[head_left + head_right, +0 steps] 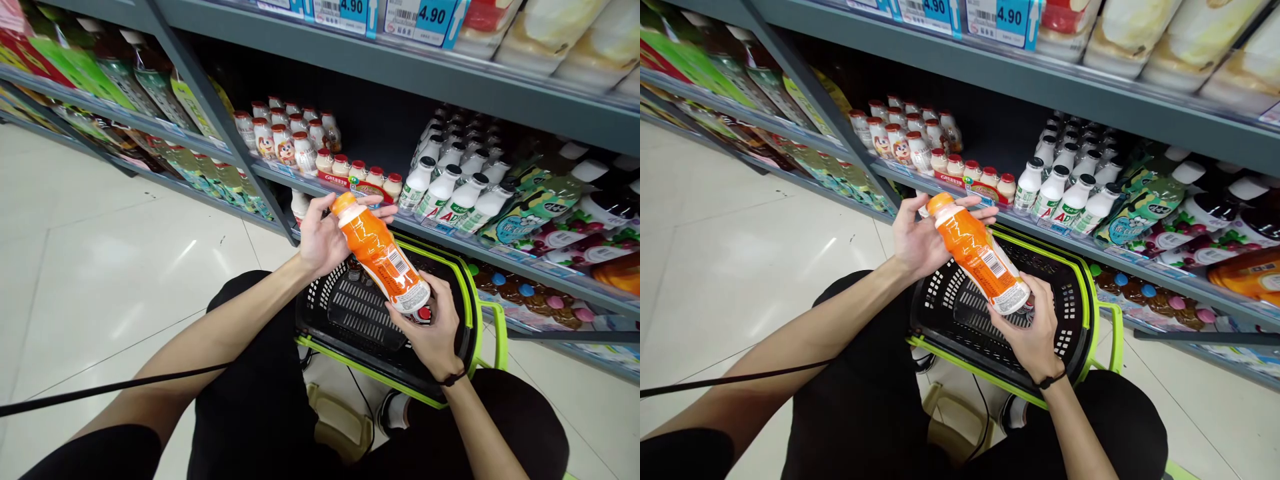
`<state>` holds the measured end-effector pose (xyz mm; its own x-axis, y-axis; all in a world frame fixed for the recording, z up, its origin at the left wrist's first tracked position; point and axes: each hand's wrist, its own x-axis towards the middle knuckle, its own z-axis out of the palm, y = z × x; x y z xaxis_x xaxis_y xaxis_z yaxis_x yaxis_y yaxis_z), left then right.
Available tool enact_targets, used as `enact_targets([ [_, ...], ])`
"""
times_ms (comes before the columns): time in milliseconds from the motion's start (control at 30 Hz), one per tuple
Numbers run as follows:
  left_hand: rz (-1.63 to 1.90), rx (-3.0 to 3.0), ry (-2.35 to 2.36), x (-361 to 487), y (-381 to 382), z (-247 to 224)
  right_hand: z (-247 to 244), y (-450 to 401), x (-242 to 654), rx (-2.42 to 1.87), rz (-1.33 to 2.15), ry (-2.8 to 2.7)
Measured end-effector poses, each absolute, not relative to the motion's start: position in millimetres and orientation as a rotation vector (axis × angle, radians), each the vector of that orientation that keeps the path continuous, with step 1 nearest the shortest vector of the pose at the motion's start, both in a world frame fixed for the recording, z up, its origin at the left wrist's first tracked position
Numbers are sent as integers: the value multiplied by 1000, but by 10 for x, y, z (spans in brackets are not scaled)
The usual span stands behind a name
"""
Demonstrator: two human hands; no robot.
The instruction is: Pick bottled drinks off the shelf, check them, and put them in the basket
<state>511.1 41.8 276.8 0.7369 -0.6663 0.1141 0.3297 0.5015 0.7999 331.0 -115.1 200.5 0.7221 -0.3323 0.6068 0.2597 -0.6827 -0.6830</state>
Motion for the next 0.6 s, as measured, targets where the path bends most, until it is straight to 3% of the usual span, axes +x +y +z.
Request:
enact_targets([
  [600,-652,829,-424,5125,420,2747,2035,-1129,3304,-2160,-987,19],
])
